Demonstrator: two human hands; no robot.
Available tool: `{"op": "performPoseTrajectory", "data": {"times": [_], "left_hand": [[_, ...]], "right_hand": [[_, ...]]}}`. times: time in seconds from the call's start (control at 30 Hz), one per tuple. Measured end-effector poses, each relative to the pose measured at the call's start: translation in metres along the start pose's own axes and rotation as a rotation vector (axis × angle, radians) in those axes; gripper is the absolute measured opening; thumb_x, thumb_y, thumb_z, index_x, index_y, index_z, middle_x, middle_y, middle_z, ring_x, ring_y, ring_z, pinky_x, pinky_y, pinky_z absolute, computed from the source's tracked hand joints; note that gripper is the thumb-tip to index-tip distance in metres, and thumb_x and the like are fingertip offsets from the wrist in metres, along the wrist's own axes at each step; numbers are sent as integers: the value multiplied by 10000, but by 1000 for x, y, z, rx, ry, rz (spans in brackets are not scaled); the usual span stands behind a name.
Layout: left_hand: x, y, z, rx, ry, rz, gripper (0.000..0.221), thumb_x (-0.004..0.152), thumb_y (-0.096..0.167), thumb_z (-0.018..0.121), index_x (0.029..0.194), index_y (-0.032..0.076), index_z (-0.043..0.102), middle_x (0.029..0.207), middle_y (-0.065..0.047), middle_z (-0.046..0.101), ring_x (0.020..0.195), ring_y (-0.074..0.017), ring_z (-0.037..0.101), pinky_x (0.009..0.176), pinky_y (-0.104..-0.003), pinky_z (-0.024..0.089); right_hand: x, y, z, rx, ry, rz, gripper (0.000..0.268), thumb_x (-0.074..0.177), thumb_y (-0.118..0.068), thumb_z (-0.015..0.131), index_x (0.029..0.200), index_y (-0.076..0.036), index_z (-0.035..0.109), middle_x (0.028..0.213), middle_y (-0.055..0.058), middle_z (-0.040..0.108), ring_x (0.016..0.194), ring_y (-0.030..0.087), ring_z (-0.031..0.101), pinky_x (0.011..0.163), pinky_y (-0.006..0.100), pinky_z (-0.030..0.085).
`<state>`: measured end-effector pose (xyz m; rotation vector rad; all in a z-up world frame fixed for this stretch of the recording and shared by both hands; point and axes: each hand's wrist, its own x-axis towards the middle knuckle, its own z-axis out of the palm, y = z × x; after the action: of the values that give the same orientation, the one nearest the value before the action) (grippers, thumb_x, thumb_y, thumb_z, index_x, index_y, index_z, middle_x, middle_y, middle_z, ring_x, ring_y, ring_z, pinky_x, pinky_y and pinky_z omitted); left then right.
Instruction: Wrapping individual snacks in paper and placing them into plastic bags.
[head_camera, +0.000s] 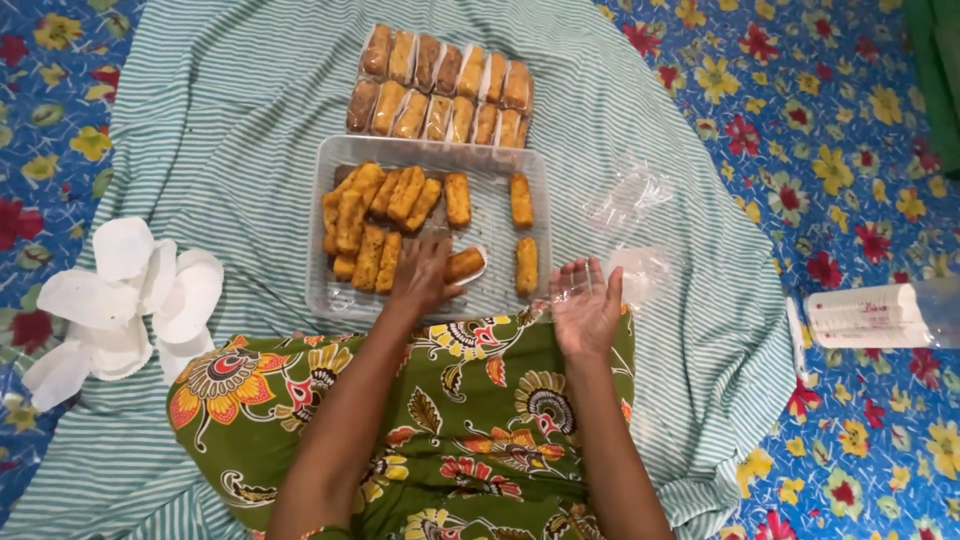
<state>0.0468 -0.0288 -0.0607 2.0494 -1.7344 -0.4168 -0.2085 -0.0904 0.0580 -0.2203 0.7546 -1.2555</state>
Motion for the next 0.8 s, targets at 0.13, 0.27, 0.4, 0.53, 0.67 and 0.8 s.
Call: {"op": "performPoseTrajectory", "data": {"times": [0.13,0.27,0.4,0.53,0.67,0.8], "left_hand": [[0,3,0,22,-7,-1,909,644,480,916,1366,89,525,1250,-188,597,1204,-412,560,1012,-586,466],[4,-1,5,61,-30,15,877,664,461,893,1369,71,546,1233,-193,613,1212,-414,565,1000,-588,474],[1,5,-9,69,-34,29,691,728,420,835,1286,90,598,1181,-158,643,1170,-385,593,968,-573,483],[6,-5,12,95,1,60,601,728,366,816,1222,89,616,1136,-159,653,1133,-380,607,946,-561,490],[9,-13,32,117,39,100,548,716,370,802,1140,66,635,1060,-148,635,1031,-365,636,903,-546,495],[8,-16,36,83,48,112,408,739,357,751,1018,76,649,1006,-122,585,965,-359,624,825,-523,503]], "right_hand": [[4,-2,-6,23,5,0,507,893,-495,743,1166,-84,629,1076,95,727,1017,241,708,967,416,597],[10,1,-11,12,7,14,509,896,-505,736,1171,-88,638,1079,93,733,1024,238,711,974,417,592],[16,5,-16,3,5,28,513,897,-516,728,1178,-95,641,1080,81,737,1024,229,711,974,412,588],[18,6,-17,5,11,32,498,901,-508,725,1170,-97,643,1076,80,738,1020,227,711,977,407,584],[22,9,-19,13,21,39,522,899,-503,734,1196,-90,614,1089,83,729,1026,231,706,978,415,582],[23,10,-12,22,35,39,530,900,-498,733,1202,-83,603,1094,85,722,1029,235,702,976,416,581]]}}
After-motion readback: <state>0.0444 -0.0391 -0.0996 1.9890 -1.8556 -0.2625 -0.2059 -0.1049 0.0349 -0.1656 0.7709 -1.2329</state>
